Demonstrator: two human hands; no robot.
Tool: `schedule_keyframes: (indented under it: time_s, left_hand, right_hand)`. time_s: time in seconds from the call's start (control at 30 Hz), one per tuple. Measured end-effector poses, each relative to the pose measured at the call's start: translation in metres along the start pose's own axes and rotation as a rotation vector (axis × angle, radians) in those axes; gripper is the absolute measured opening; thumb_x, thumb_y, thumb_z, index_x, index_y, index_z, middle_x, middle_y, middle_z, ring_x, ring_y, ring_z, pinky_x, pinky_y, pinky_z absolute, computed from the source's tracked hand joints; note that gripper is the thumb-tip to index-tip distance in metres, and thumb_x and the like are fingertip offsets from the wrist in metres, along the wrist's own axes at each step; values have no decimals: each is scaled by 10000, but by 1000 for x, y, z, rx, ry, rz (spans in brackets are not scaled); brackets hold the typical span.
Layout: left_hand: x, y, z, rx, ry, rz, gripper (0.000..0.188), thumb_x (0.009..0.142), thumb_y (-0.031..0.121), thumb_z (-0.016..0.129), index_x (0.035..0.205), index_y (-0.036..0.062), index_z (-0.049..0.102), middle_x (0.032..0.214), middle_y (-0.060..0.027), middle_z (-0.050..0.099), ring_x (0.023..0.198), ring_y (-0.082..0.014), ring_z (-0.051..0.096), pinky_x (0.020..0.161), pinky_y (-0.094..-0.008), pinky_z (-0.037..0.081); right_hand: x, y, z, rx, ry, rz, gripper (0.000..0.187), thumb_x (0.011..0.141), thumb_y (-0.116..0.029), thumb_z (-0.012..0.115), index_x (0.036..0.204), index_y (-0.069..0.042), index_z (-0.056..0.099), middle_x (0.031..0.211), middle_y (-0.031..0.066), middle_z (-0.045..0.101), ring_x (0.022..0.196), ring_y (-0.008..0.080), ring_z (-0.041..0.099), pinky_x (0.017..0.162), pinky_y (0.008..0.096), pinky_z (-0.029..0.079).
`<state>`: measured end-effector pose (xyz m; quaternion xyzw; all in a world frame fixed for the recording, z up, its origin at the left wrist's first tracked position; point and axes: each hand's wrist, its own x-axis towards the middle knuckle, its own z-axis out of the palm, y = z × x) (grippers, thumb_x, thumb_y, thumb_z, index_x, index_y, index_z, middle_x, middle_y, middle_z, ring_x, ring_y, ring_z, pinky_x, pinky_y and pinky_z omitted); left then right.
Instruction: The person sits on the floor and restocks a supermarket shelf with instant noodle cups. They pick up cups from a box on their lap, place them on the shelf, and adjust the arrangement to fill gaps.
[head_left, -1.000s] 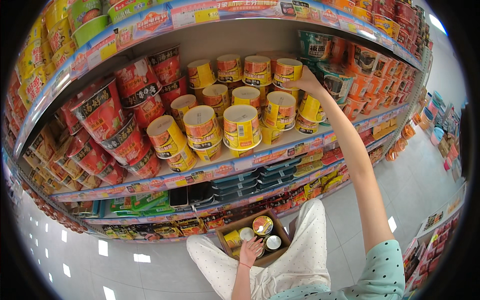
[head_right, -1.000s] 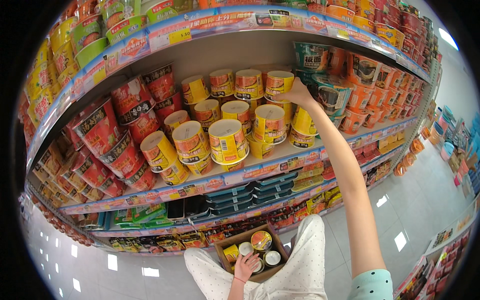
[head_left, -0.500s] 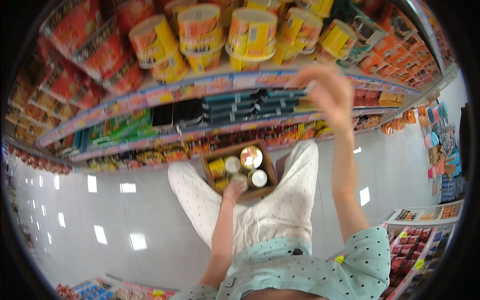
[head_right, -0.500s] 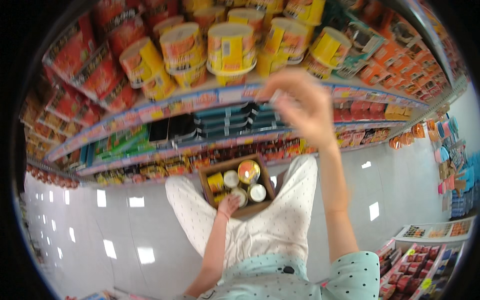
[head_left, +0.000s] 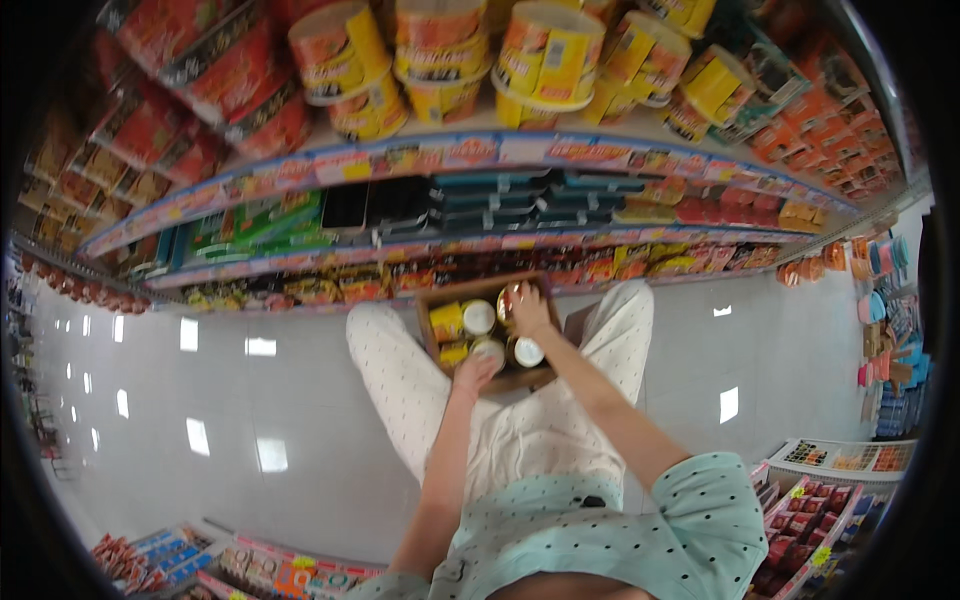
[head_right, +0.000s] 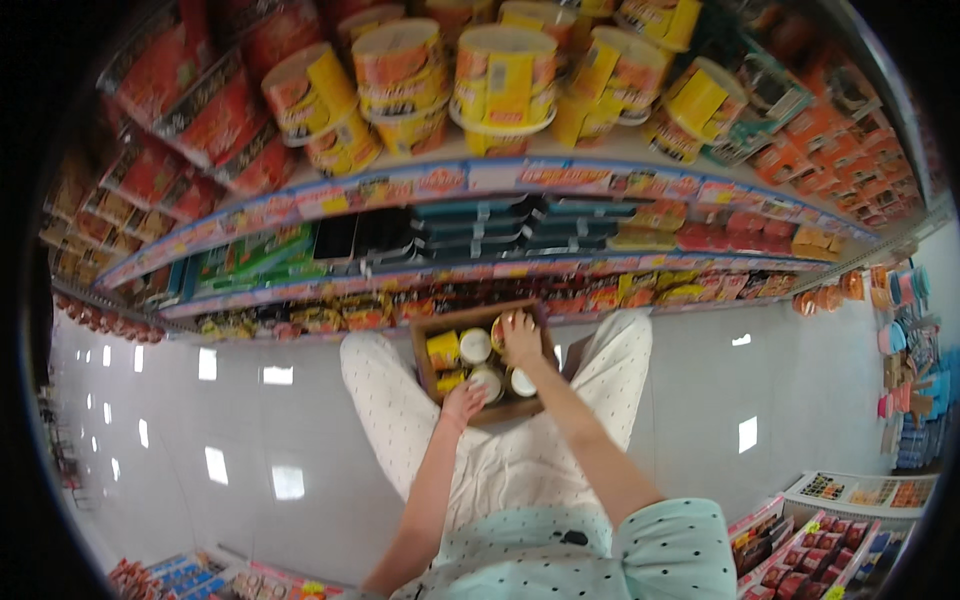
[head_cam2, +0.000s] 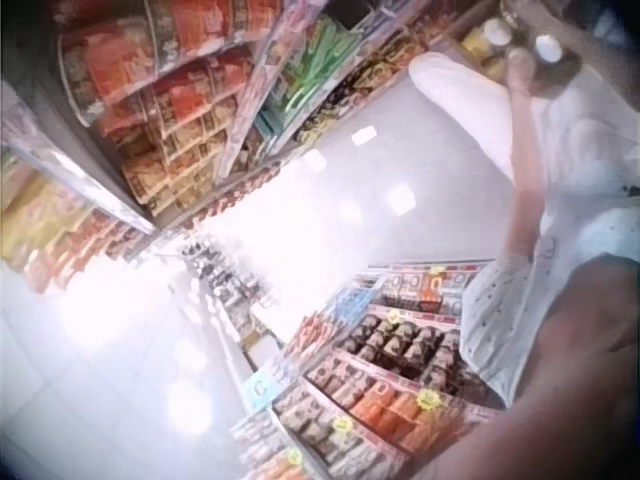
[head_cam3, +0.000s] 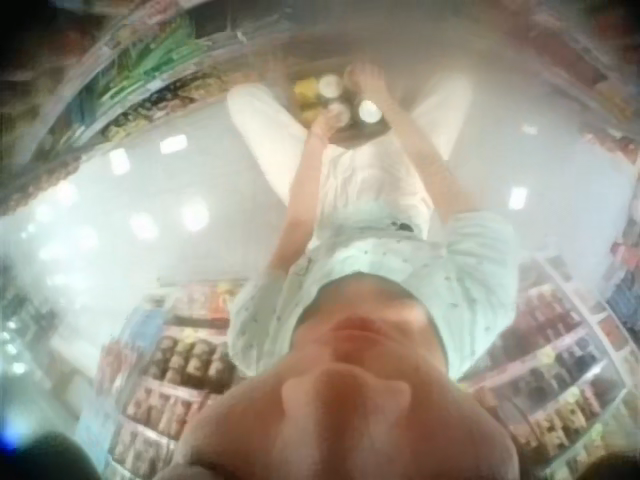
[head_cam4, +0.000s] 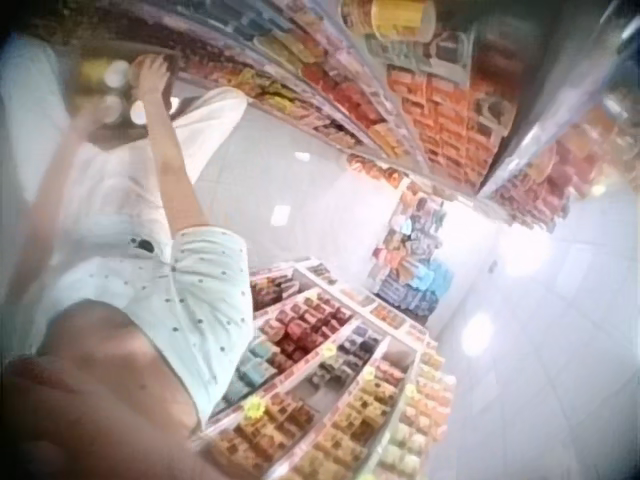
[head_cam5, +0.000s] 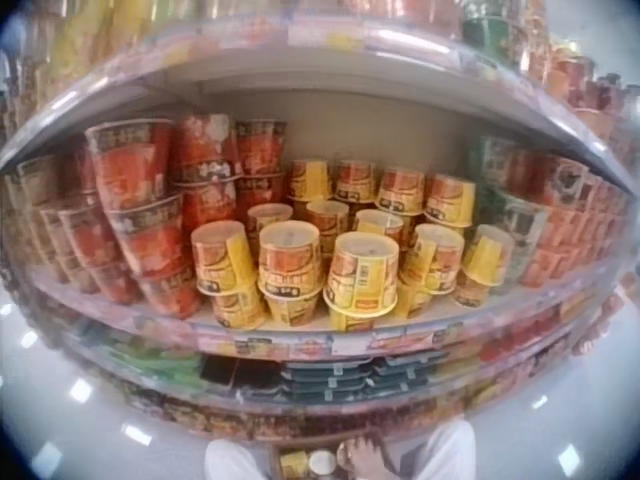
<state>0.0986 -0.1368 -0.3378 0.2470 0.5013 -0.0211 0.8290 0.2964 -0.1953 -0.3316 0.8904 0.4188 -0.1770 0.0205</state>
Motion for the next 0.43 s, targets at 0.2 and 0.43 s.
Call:
schedule_keyframes:
  time_s: [0.2, 0.43]
  left_hand:
    - [7, -2, -12, 9, -57, -17, 430, 951, 355, 533, 1286, 88, 502, 1216, -114, 653, 1023, -235, 648, 850, -315, 520]
    - [-11, 17, 14, 67, -239, -214, 1021, 818, 697, 608, 1514, 83, 185, 1413, -111, 498, 1254, -345, 525, 1063, -449, 413]
  right_hand:
    - [5, 5, 0, -41, -47, 44, 1146, 500, -474, 894, 1455, -193, 327, 1397, 239, 352, 1316, 424, 350, 1048, 542, 378]
    - [-4, 34, -1, 938, -52, 43, 1019, 558, -632, 833, 1375, -162, 446, 1440, 309, 352, 1328, 450, 386, 1072, 485, 374]
